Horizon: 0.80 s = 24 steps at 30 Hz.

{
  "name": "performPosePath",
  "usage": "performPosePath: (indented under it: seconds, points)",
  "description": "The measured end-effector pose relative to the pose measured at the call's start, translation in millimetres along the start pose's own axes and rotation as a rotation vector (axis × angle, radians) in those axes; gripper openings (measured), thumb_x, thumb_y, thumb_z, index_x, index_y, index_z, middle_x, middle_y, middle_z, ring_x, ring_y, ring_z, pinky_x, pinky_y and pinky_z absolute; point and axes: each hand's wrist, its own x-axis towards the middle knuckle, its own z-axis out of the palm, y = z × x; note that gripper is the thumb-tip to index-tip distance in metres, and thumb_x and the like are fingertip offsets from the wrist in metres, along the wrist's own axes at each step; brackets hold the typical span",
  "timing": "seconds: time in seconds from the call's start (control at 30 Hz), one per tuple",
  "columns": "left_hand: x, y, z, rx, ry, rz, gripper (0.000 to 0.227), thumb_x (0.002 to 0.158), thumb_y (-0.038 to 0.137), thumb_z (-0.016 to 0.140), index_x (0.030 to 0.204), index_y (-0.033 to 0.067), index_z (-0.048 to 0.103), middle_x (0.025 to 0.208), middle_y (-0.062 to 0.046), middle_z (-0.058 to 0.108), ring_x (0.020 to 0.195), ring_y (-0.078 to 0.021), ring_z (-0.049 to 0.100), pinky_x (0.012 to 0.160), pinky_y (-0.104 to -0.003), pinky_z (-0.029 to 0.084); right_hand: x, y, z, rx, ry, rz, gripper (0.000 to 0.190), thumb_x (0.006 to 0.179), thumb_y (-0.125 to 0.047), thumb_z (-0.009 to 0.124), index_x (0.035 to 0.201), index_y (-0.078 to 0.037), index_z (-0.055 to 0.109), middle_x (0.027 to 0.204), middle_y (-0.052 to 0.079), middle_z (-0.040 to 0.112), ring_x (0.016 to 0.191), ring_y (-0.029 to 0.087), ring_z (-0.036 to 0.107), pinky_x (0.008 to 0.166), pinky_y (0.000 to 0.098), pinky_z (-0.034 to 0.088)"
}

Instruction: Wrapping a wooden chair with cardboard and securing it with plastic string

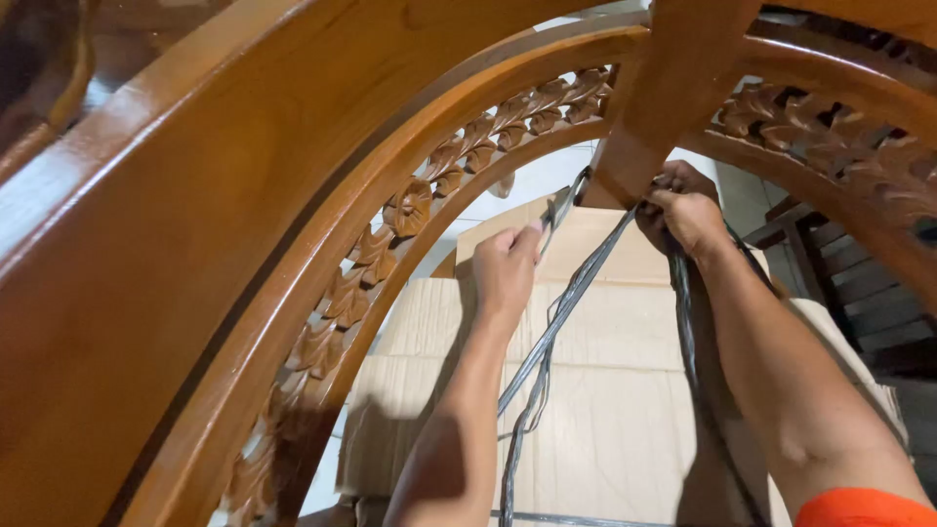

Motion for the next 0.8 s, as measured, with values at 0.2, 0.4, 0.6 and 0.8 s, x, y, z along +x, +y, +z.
performPosePath:
  seconds: [0.2, 0.4, 0.6, 0.8]
  points:
    - [-74.0, 19.6, -44.1, 0.126, -0.032, -0.150, 0.049, 0.086, 0.052, 0.067, 0.055, 0.0147, 0.065, 0.044, -0.006, 0.057, 0.045, -0.0198, 0.061, 0.049, -0.028, 0.048, 18.5, 25.8, -12.3, -0.115, -0.022, -0.071, 0.042, 0.089, -0.029, 0.073, 0.129, -0.016, 0.071, 0.096, 0.010, 0.066, 0.089, 0.020, 0.061, 0.080, 0.0402, 0.050]
    - [-146.4, 34.3, -83.3, 0.230, -0.097, -0.218, 0.044, 0.088, 0.045, 0.066, 0.059, 0.0127, 0.064, 0.049, -0.006, 0.059, 0.056, -0.0192, 0.061, 0.057, -0.031, 0.050, -8.6, -1.2, -6.3, -0.049, -0.010, -0.015, 0.039, 0.093, -0.038, 0.073, 0.126, -0.017, 0.070, 0.110, 0.016, 0.070, 0.103, 0.032, 0.067, 0.084, 0.0425, 0.061]
    - [-219.5, 51.5, -95.0, 0.130, 0.038, -0.239, 0.051, 0.091, 0.026, 0.067, 0.048, 0.0080, 0.048, 0.045, -0.001, 0.042, 0.048, -0.0130, 0.040, 0.051, -0.031, 0.033, -20.4, -22.1, -9.6, -0.055, 0.030, -0.040, 0.032, 0.092, -0.031, 0.054, 0.117, -0.018, 0.069, 0.103, 0.004, 0.071, 0.099, 0.017, 0.065, 0.092, 0.0280, 0.047]
    - [-296.7, 36.1, -89.8, 0.541, 0.003, -0.489, 0.053, 0.090, 0.055, 0.056, 0.057, 0.0164, 0.068, 0.054, 0.003, 0.069, 0.065, -0.0031, 0.069, 0.066, -0.031, 0.048, -29.4, -37.0, -19.1, -0.136, 0.016, -0.023, 0.030, 0.093, -0.041, 0.054, 0.112, -0.025, 0.071, 0.114, -0.003, 0.071, 0.112, 0.017, 0.061, 0.096, 0.0299, 0.042]
